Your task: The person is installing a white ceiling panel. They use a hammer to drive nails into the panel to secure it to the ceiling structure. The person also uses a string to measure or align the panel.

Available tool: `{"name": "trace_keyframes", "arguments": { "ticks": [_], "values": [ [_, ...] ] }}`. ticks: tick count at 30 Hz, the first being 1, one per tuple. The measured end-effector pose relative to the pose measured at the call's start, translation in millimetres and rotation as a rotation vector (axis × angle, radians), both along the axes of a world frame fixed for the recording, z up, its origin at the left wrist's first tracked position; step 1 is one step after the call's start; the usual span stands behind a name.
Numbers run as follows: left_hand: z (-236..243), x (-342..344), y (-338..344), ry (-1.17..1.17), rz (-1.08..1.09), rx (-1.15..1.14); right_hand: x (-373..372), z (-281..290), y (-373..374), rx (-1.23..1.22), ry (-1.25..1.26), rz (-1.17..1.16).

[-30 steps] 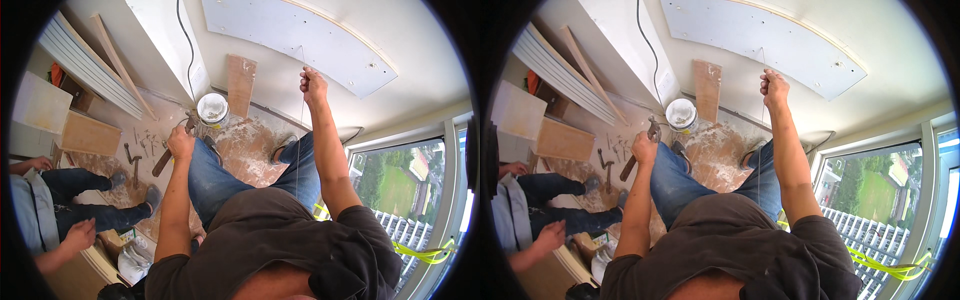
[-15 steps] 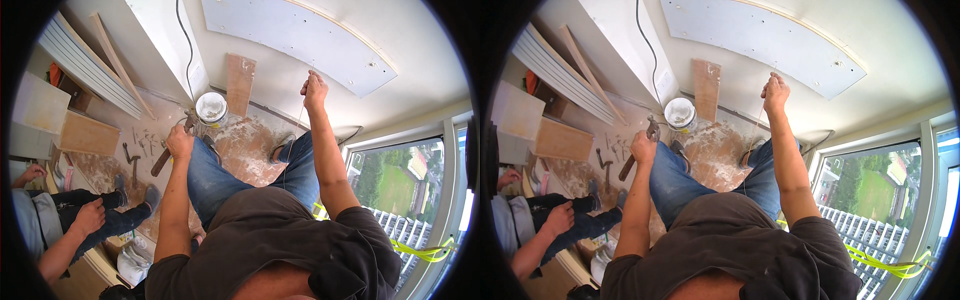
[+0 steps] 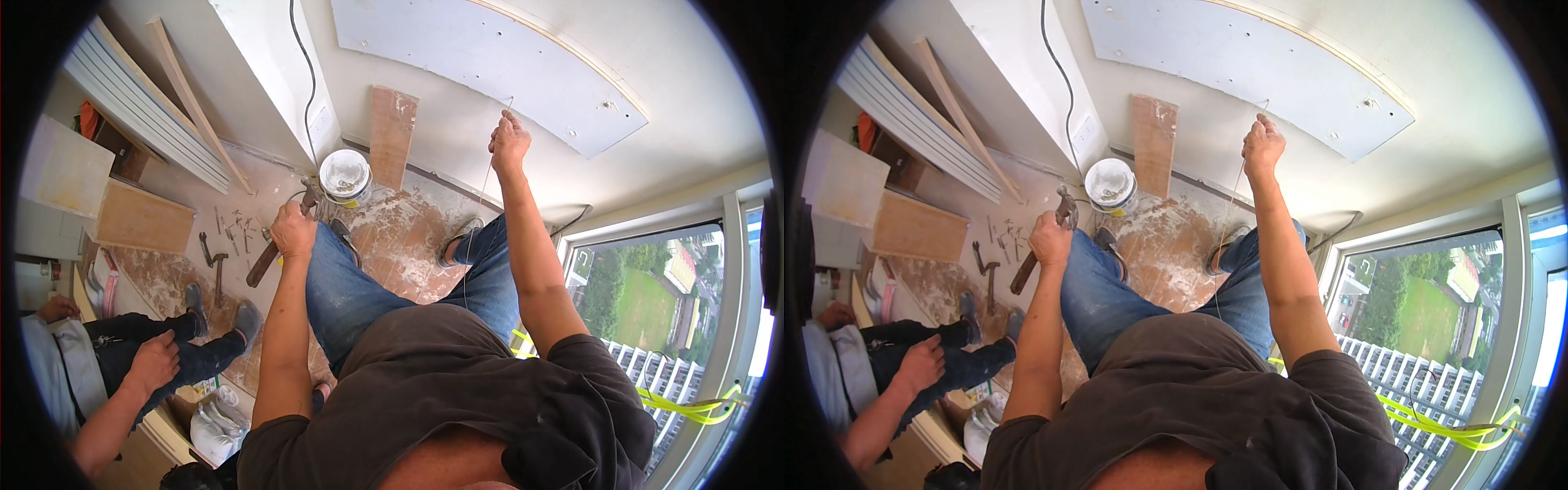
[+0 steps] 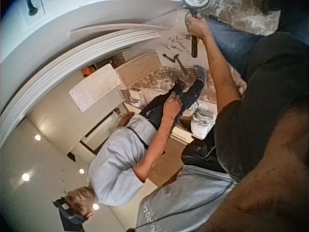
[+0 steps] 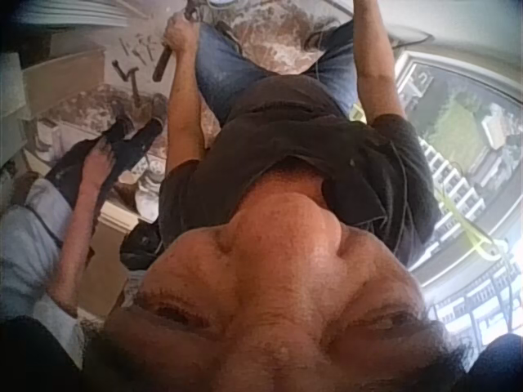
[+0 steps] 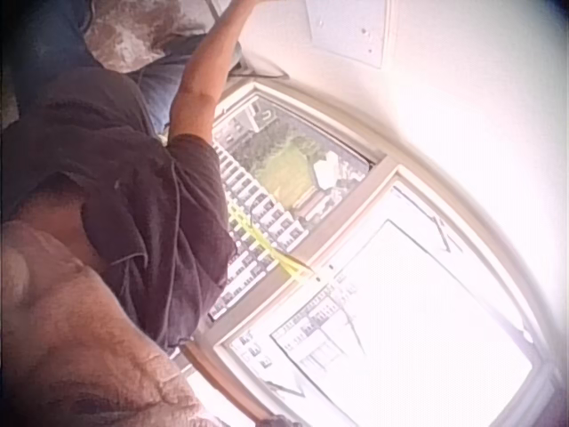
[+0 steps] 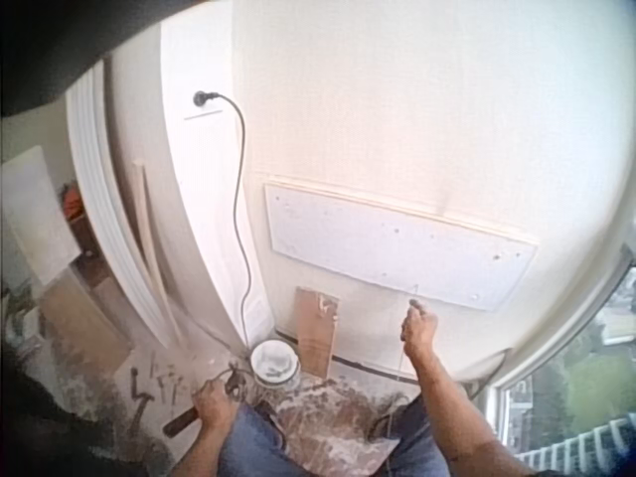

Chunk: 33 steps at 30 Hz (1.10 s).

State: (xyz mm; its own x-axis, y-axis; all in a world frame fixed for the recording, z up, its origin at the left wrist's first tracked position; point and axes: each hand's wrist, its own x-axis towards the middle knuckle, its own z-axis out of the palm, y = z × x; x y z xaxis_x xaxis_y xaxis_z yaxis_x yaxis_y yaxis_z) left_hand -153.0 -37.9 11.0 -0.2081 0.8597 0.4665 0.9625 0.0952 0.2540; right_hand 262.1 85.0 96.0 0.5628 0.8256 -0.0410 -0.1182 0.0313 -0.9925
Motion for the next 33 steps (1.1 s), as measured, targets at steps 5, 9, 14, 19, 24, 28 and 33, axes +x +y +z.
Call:
{"name": "trace_keyframes", "arguments": {
  "ticks": [5, 9, 14, 19, 24, 28, 33],
  "values": [
    [-3, -1, 1, -0.006, 0.004, 0.004, -4, -4, 7, 0.040, -0.058, -0.009],
    [-2, -1, 0, -0.010, 0.004, 0.013, -5, -4, 8, 0.091, 0.082, -0.031],
    [-2, -1, 1, -0.007, 0.011, -0.009, 14, 9, 20, 0.119, 0.260, 0.007],
    [-3, -2, 0, -0.010, 0.014, -0.012, 11, 24, 26, 0.126, 0.333, -0.030],
    [0, 0, -1, 0.001, 0.004, -0.024, 9, 19, 32, 0.083, 0.367, -0.080],
    [0, -2, 0, 0.009, 0.015, -0.031, 9, 13, 38, 0.070, 0.406, -0.100],
    [-2, -4, -1, 0.009, 0.015, -0.049, 7, 11, 41, 0.152, 0.412, -0.045]
  ]
}}
